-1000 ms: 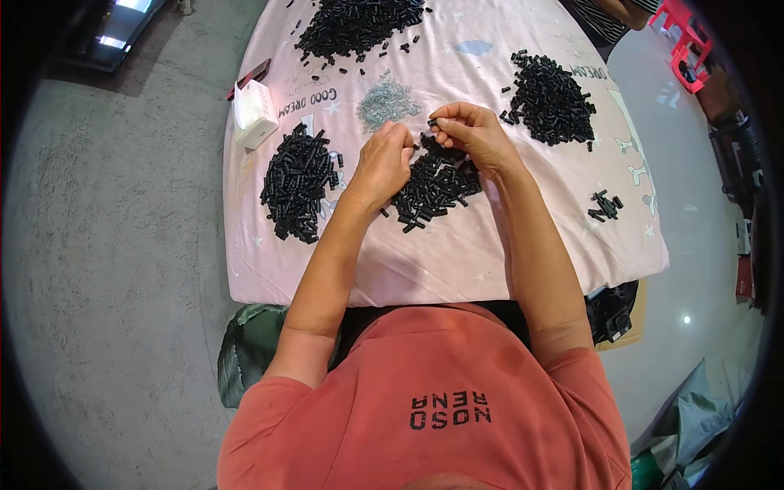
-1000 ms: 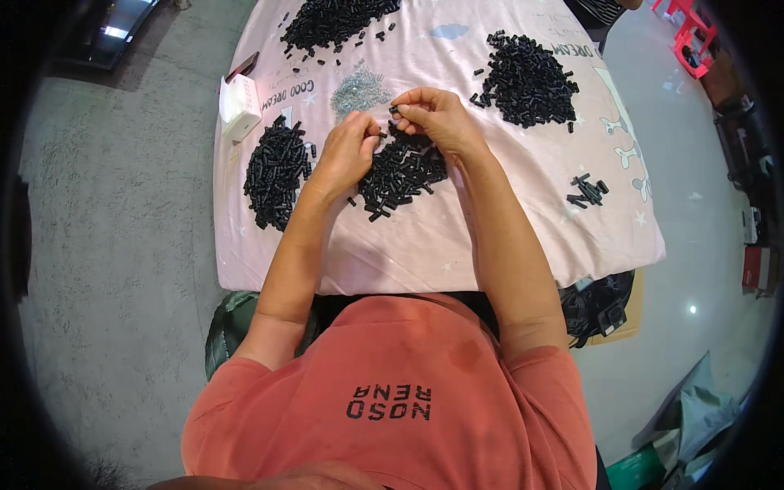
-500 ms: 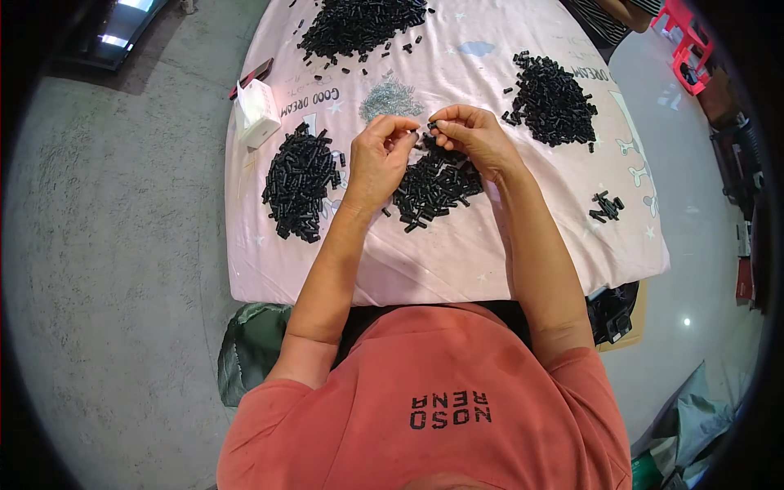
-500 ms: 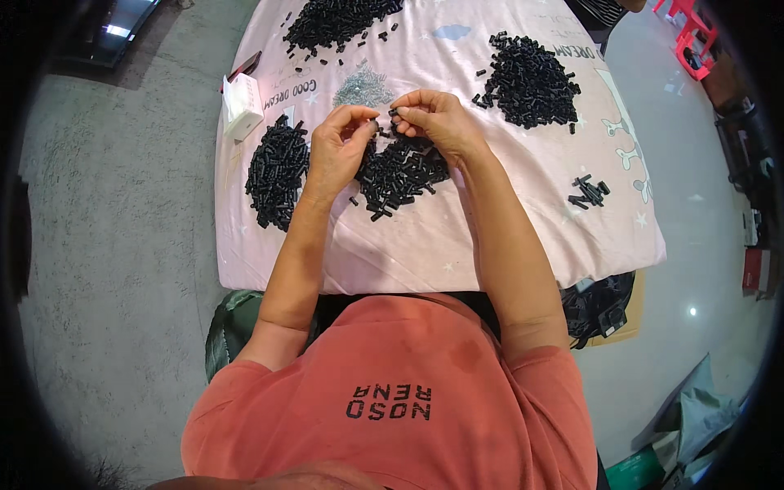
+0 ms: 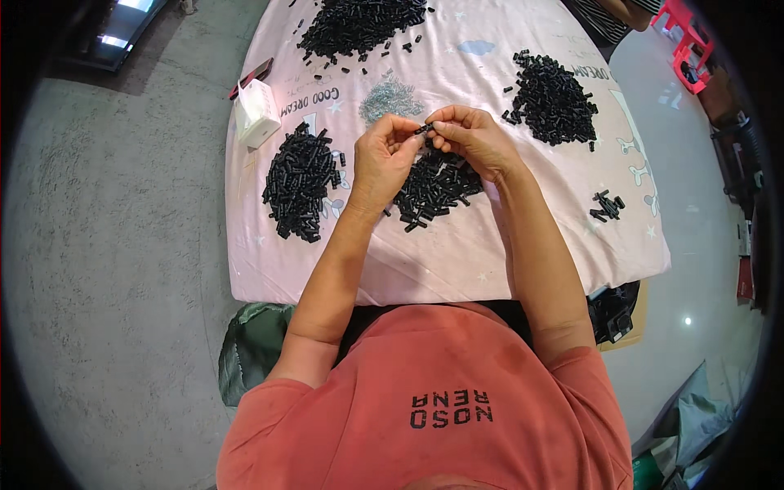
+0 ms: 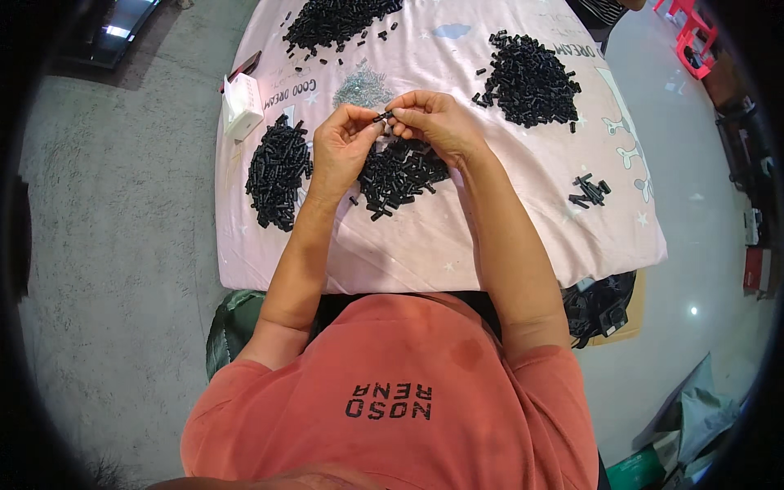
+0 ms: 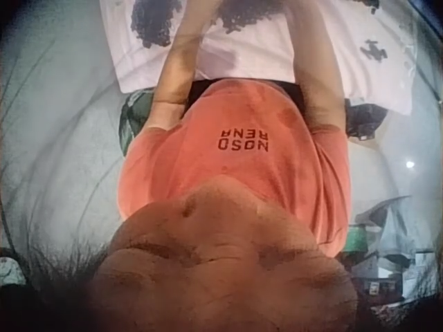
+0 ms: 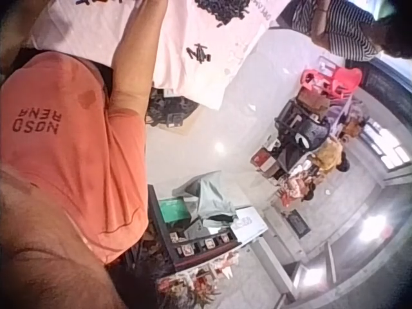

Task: Sorting small black plastic or rubber components on a table.

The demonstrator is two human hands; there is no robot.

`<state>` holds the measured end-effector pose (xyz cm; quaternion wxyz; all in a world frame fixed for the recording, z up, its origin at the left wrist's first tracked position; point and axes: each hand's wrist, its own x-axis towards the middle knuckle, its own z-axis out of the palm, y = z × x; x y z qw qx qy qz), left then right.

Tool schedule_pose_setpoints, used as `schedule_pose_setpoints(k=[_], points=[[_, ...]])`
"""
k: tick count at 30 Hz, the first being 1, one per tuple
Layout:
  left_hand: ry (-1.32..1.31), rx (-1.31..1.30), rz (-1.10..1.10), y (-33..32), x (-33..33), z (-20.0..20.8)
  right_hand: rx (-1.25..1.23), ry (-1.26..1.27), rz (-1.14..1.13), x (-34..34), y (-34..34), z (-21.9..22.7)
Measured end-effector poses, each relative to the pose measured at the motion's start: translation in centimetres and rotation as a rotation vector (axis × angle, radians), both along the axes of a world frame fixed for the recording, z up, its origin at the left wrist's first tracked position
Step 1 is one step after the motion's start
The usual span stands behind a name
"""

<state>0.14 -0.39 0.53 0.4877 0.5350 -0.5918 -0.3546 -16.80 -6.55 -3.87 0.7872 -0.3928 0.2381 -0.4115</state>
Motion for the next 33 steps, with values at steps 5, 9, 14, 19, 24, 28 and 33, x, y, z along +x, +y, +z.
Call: schedule_pose_setpoints(k=[5, 9, 14, 19, 24, 28, 33], points=[[-0.009, -0.045, 0.013, -0.1, 0.3, -0.5, -0.016, 0.003, 0.015, 0.1, 0.0, 0.0], [-0.001, -0.036, 0.007, 0.0, 0.4, -0.7, -0.030, 0.014, 0.020, 0.2, 0.2, 0.2], [0.039, -0.032, 0.000, 0.1, 0.4, -0.7, -0.086, 0.039, 0.015, 0.1, 0.3, 0.1], [0.011, -0.016, 0.010, 0.5, 0.3, -0.1, -0.158, 0.091, 0.021, 0.1, 0.4, 0.2], [-0.045, -0.016, -0.011, 0.8, 0.4, 0.5, -0.174, 0.100, 0.037, 0.1, 0.4, 0.2], [0.011, 0.009, 0.009, 0.7, 0.4, 1.0, -0.108, 0.015, 0.034, 0.0, 0.5, 0.5], [-0.009, 0.007, 0.023, 0.7, 0.3, 1.5, -0.109, -0.016, 0.028, -0.1, 0.3, 0.4]])
